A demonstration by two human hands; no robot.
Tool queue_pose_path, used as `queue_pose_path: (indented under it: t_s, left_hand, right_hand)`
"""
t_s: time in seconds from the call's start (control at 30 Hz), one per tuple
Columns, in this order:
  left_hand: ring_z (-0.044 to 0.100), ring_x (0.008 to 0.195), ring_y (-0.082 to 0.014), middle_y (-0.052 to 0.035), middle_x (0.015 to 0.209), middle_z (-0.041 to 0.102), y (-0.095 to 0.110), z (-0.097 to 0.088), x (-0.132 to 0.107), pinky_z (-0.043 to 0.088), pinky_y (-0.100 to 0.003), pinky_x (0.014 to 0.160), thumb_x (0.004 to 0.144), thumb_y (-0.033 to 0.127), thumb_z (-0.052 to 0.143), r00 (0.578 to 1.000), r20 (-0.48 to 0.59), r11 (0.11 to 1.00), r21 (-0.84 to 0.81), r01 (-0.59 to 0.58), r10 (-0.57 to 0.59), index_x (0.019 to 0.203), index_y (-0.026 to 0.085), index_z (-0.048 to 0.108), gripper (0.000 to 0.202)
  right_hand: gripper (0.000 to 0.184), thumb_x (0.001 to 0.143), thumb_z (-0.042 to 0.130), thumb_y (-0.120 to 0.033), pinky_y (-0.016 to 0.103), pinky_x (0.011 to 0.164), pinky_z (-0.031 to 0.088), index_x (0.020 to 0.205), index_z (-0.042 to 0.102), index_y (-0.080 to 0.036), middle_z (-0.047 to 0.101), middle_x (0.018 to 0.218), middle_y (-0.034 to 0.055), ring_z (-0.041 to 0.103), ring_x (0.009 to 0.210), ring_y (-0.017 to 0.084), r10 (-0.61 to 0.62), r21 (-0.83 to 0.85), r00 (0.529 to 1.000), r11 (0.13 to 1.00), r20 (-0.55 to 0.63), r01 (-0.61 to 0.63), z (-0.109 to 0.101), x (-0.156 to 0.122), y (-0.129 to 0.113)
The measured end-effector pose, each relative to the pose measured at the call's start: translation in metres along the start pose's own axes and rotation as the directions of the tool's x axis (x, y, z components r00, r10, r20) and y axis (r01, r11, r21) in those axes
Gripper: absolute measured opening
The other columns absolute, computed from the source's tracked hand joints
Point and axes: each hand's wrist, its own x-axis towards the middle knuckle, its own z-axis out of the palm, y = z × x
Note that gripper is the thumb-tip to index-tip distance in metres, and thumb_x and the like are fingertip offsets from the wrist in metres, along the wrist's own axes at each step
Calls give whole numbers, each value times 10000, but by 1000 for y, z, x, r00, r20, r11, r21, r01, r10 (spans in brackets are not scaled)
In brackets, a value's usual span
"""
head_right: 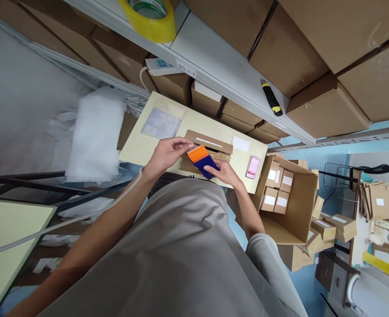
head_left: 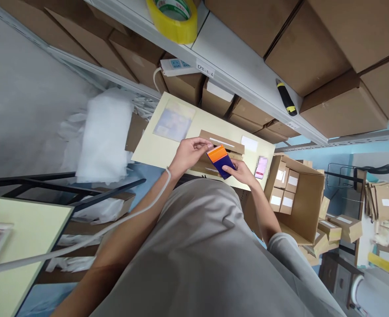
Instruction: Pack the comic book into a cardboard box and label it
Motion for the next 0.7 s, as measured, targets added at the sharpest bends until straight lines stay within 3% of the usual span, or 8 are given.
queue_pose_path:
  t_s: [0.07, 0.23, 0.33, 0.47, 0.53, 0.7]
  left_hand:
    - [811, 927, -285, -134, 980, 879, -6, 1, 1, 675, -417, 924, 666, 785, 980, 1000, -13, 1000, -10, 7, -7, 916, 184, 867, 662]
    - [815, 937, -289, -119, 966, 880, -15, 7, 0, 678, -408, 922, 703, 671, 993, 998, -66, 1000, -16, 0, -1, 899, 189, 871, 534]
    - [805, 906, -260, -98, 937, 867, -16, -5, 3, 676, -368, 887, 771, 529, 972, 991, -137, 1000, -28, -5, 1, 899, 188, 868, 378]
    - [752, 795, -192, -63, 885, 831, -20, -41, 12, 653, -301, 770, 810, 375, 940, 926, -376, 999, -33, -11, -2, 918, 184, 854, 235]
    - [731, 760, -169, -51, 863, 817, -25, -54, 16, 641, -280, 730, 801, 334, 934, 906, -422, 999, -52, 6, -27, 920, 179, 849, 213]
    - [707, 726, -148, -36, 835, 797, -39, -47, 23, 631, -264, 703, 790, 361, 961, 878, -471, 993, -114, 42, -91, 898, 183, 836, 243]
  right_hand:
    - [777, 842, 822, -924, 402, 859, 698, 1149, 756, -213, 874, 1027, 88, 853, 933, 299, 52, -20, 997, 999, 60, -51, -8, -5, -9]
    - [699, 930, 771, -889, 354, 788, 691, 1086, 760, -208, 889, 991, 86, 860, 914, 283, 175, -265, 964, 957, 203, -118, -38, -18, -35]
    - [691, 925, 792, -873, 340, 767, 696, 1112, 773, -208, 898, 997, 75, 874, 928, 288, 258, -323, 938, 930, 233, -176, -57, -21, -49]
    - [683, 854, 888, -841, 310, 705, 678, 1015, 753, -192, 888, 926, 100, 870, 851, 268, 387, -370, 900, 880, 200, -296, -82, -23, -67]
    - [692, 850, 894, -836, 296, 680, 662, 1008, 745, -179, 868, 877, 97, 848, 789, 240, 400, -379, 902, 869, 162, -318, -94, -20, -76]
    - [676, 819, 902, -835, 293, 654, 622, 918, 747, -184, 826, 825, 48, 796, 743, 225, 372, -475, 922, 835, 113, -278, -116, 4, -88]
